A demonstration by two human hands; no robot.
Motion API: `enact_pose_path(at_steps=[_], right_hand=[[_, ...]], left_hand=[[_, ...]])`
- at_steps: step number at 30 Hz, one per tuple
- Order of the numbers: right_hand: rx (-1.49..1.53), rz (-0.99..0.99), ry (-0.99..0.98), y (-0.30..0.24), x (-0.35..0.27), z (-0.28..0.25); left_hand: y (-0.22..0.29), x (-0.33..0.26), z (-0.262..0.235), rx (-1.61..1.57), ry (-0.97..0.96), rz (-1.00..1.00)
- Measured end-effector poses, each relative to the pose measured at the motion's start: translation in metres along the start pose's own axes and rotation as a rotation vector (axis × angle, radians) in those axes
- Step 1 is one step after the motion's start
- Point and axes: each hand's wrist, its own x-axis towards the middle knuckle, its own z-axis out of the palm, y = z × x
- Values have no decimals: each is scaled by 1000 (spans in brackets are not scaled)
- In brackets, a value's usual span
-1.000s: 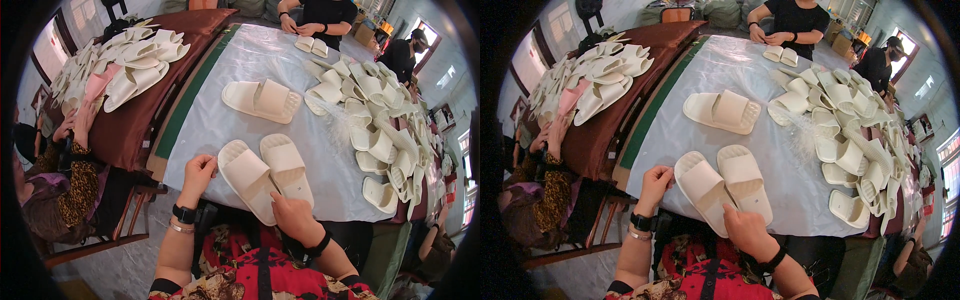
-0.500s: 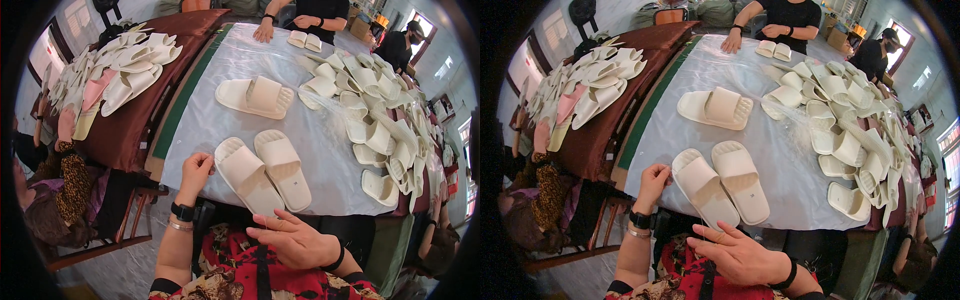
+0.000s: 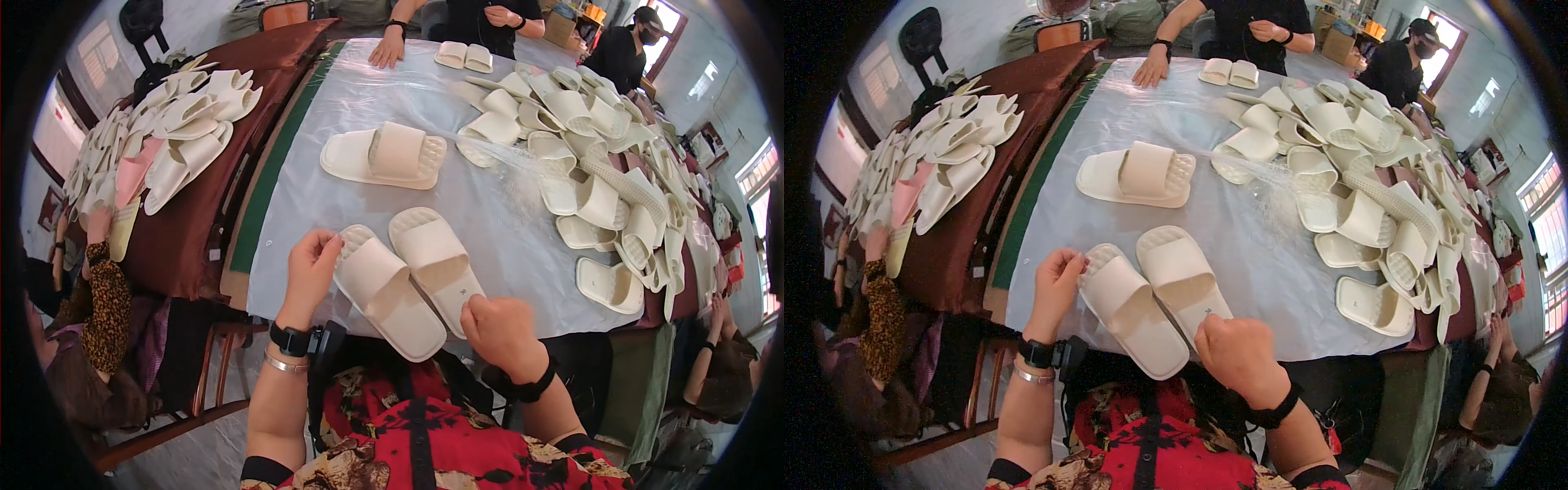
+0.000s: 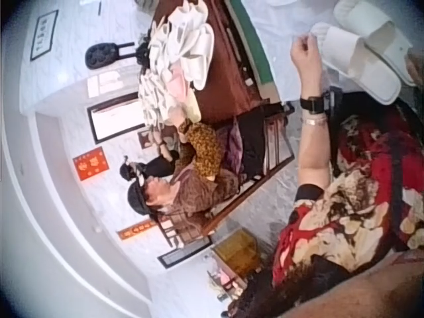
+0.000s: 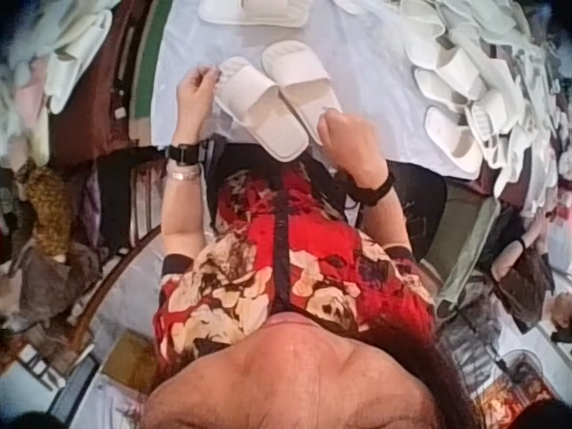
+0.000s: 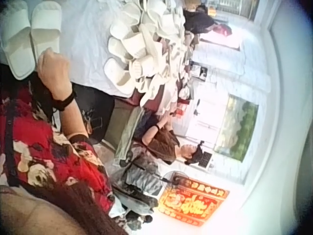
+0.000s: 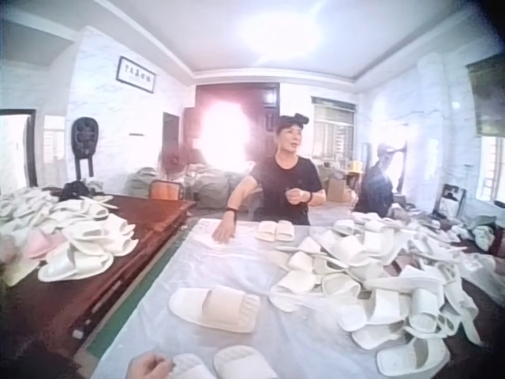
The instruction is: Inspecting and cleaning manufactured slippers at a workstation.
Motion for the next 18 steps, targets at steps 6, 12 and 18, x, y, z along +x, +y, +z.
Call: enact_pose_path(at_steps=[6, 12, 18], right_hand=[[-92, 94, -223, 10, 2, 11], [-139, 108, -374, 14, 11, 11], [-175, 41, -404, 17, 30, 26]], left_hand=[[35, 30, 46, 231, -232, -4], [33, 58, 79, 399, -473, 10], [24, 66, 93, 322, -730, -348]])
